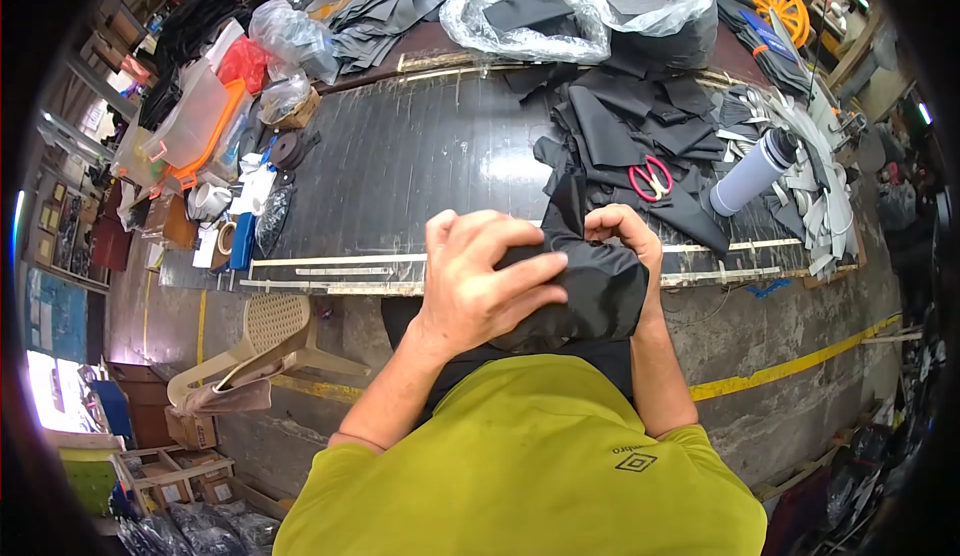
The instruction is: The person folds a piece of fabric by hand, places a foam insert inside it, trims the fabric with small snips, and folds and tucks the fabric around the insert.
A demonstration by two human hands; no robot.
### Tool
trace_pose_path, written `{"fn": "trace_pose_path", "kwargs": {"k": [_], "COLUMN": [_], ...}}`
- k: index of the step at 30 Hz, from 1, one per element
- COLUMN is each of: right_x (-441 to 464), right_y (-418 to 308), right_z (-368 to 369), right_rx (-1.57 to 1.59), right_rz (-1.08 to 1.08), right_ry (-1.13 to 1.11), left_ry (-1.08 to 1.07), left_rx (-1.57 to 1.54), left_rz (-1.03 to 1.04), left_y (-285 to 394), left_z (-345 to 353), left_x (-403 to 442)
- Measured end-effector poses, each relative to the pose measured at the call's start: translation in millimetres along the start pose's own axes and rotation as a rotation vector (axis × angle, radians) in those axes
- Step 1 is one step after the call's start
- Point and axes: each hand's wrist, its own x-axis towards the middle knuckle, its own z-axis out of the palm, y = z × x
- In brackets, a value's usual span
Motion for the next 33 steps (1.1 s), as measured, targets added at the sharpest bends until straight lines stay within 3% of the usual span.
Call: {"fn": "trace_pose_path", "kwargs": {"k": [1,5,10,14,17,23,33], "right_x": [0.4,9.1,3.4,1.3,-0.7,11.7,-5.3], "right_y": [-2.2,5.4,-1.7,2.9,-1.4,-17.3,-16.7], "right_z": [0.8,-11.8,-13.8,-13.0,-15.4,-24.9,-20.4], "right_rx": [-0.026,-0.228,-0.305,-0.214,-0.306,-0.306,-0.123], "right_rz": [-0.031,-0.327,-0.329,-0.209,-0.252,-0.521,-0.232], "right_ry": [-0.005,-0.134,-0.13,-0.069,-0.054,-0.141,-0.08], "left_ry": [-0.006,0.07,0.19,0.052,0.115,0.091,0.171], "left_rx": [0.06,-0.022,-0.031,-0.105,-0.139,-0.09,-0.152], "left_rz": [0.073,0.042,0.092,0.045,-0.083,0.092,0.109], "left_y": [-0.7,0.2,7.6,16.5,13.5,6.7,15.9], "left_z": [5.6,14.9,17.2,18.7,24.7,24.4,24.9], "left_x": [-2.8,-3.0,-4.5,-6.1,-1.1,-3.2,2.1]}}
